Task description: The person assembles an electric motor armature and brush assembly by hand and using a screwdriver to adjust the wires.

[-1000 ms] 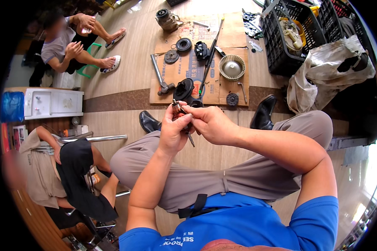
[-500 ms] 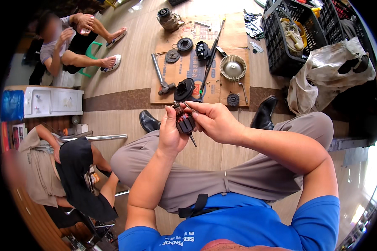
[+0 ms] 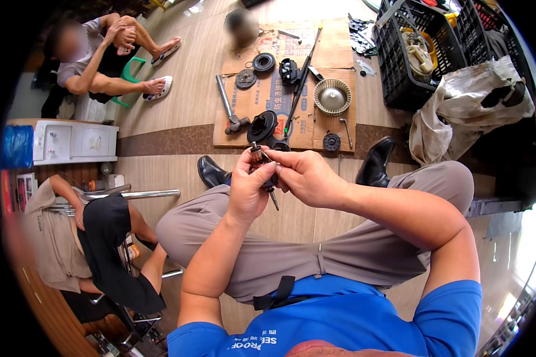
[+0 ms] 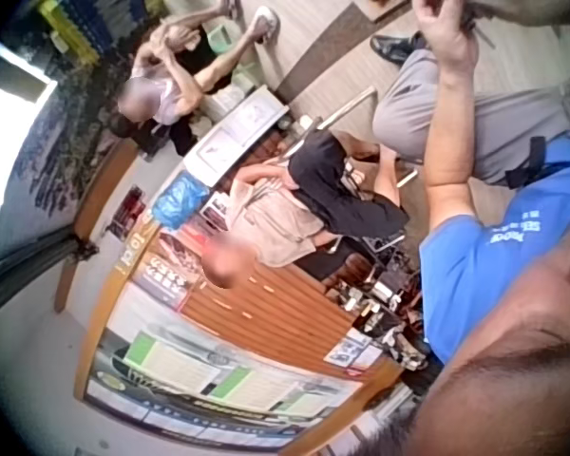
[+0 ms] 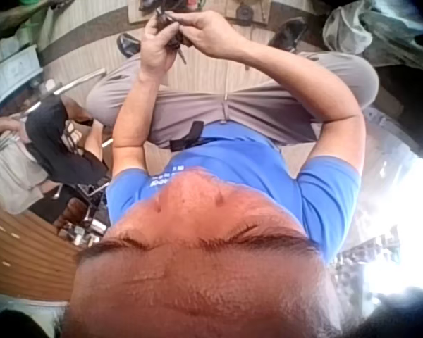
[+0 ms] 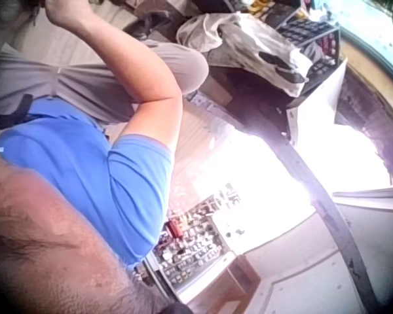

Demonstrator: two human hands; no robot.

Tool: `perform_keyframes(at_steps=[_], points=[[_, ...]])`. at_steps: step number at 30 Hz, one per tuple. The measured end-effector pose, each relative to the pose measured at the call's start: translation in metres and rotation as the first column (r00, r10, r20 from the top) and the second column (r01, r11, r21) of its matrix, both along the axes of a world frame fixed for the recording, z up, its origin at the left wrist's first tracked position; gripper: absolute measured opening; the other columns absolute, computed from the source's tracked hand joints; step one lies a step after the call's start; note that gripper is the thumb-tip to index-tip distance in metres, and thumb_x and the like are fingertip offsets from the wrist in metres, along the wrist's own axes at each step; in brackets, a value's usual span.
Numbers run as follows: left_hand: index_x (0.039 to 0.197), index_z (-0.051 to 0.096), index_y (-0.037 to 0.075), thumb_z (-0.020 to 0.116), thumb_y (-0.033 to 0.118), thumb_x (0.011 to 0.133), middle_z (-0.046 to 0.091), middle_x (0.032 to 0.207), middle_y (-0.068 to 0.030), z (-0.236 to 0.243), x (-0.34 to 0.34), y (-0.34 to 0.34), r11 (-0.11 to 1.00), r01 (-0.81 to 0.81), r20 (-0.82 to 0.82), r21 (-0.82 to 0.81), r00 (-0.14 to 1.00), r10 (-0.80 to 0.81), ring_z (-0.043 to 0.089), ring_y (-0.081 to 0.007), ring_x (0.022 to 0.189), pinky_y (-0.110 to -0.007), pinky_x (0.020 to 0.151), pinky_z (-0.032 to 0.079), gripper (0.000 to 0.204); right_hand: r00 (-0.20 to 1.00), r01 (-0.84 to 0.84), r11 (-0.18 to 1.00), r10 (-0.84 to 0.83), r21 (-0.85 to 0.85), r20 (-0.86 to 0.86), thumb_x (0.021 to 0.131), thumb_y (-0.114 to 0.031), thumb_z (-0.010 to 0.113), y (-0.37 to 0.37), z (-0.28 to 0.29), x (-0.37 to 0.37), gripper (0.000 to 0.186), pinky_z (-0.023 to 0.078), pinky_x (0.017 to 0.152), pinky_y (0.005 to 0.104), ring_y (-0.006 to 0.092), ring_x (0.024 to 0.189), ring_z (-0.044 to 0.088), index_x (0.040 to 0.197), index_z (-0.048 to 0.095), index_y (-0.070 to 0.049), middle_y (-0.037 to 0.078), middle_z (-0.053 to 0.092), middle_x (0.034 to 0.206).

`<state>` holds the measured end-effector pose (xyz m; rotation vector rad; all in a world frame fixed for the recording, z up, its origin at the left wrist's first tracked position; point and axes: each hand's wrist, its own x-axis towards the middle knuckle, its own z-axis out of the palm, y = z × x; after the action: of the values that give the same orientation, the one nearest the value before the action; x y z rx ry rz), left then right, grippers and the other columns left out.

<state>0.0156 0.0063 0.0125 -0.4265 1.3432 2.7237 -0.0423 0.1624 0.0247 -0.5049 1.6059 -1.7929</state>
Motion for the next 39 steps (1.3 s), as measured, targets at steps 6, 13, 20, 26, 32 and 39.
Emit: perform_keyframes(at_steps=[6,13,20,26,32,39], points=[[0.114,0.05,0.004,0.067,0.005,0.087,0.062,0.096,-0.0085,0.002,0.0,0.002,1.0,0.002,-0.013,-0.031,1.0,-0.003,0.065,-0.0198,0.077,-0.034,0.06,0.057,0.033,1.0,-0.003,1.0,0.003,-0.004,-0.001,0.097,-0.007,0.047,0.001,0.0,0.0,0.037,0.049,0.07,0.0248,0.0077,0.072,0.055,0.132,0.054,-0.001,0.008,0.064,0.081],[0.116,0.05,0.004,0.068,0.011,0.089,0.062,0.096,-0.007,-0.003,0.001,0.003,0.993,-0.013,-0.048,-0.12,0.999,0.008,0.063,-0.0164,0.081,-0.031,0.066,0.056,0.032,0.998,-0.002,1.0,0.003,0.026,-0.056,0.096,-0.008,0.047,0.002,0.0,-0.001,0.035,0.049,0.065,0.0283,0.0087,0.068,0.056,0.13,0.056,-0.004,0.01,0.064,0.076],[0.117,0.052,0.003,0.028,0.059,0.099,0.063,0.096,-0.0086,-0.004,-0.001,0.002,0.991,-0.078,-0.036,-0.105,0.997,0.074,0.062,-0.0166,0.08,-0.03,0.064,0.053,0.064,0.996,0.009,0.998,-0.004,0.058,-0.089,0.096,-0.007,0.048,0.001,0.004,0.003,0.034,0.049,0.061,0.0295,0.0113,0.064,0.057,0.129,0.057,-0.004,0.011,0.063,0.073],[0.113,0.055,0.004,0.021,0.071,0.093,0.062,0.099,-0.0098,-0.013,-0.002,-0.007,0.993,-0.031,-0.065,-0.11,0.998,0.024,0.063,-0.0222,0.083,-0.034,0.062,0.054,0.078,0.997,0.069,0.998,-0.069,-0.002,0.03,0.096,-0.006,0.048,0.005,0.02,-0.009,0.025,0.049,0.061,0.0273,0.0094,0.063,0.055,0.115,0.062,0.001,0.005,0.061,0.073],[0.116,0.052,0.003,0.02,0.07,0.094,0.061,0.098,-0.0102,-0.007,-0.003,-0.005,0.997,-0.046,0.028,-0.06,0.998,0.048,0.062,-0.0203,0.082,-0.033,0.06,0.052,0.076,0.997,0.081,0.995,-0.081,0.05,0.016,0.097,-0.009,0.049,0.007,0.013,-0.009,0.031,0.042,0.056,0.0229,0.0038,0.063,0.047,0.125,0.058,0.001,-0.003,0.055,0.072],[0.11,0.056,0.006,0.022,0.07,0.094,0.062,0.094,-0.0105,-0.005,-0.004,-0.011,0.996,-0.082,0.086,0.023,0.993,0.08,0.059,-0.0216,0.081,-0.031,0.056,0.049,0.074,0.997,0.07,0.995,-0.071,0.078,0.008,0.097,-0.009,0.049,0.008,0.016,-0.008,0.031,0.043,0.056,0.0234,0.0045,0.063,0.048,0.125,0.058,0.002,-0.002,0.055,0.07]])
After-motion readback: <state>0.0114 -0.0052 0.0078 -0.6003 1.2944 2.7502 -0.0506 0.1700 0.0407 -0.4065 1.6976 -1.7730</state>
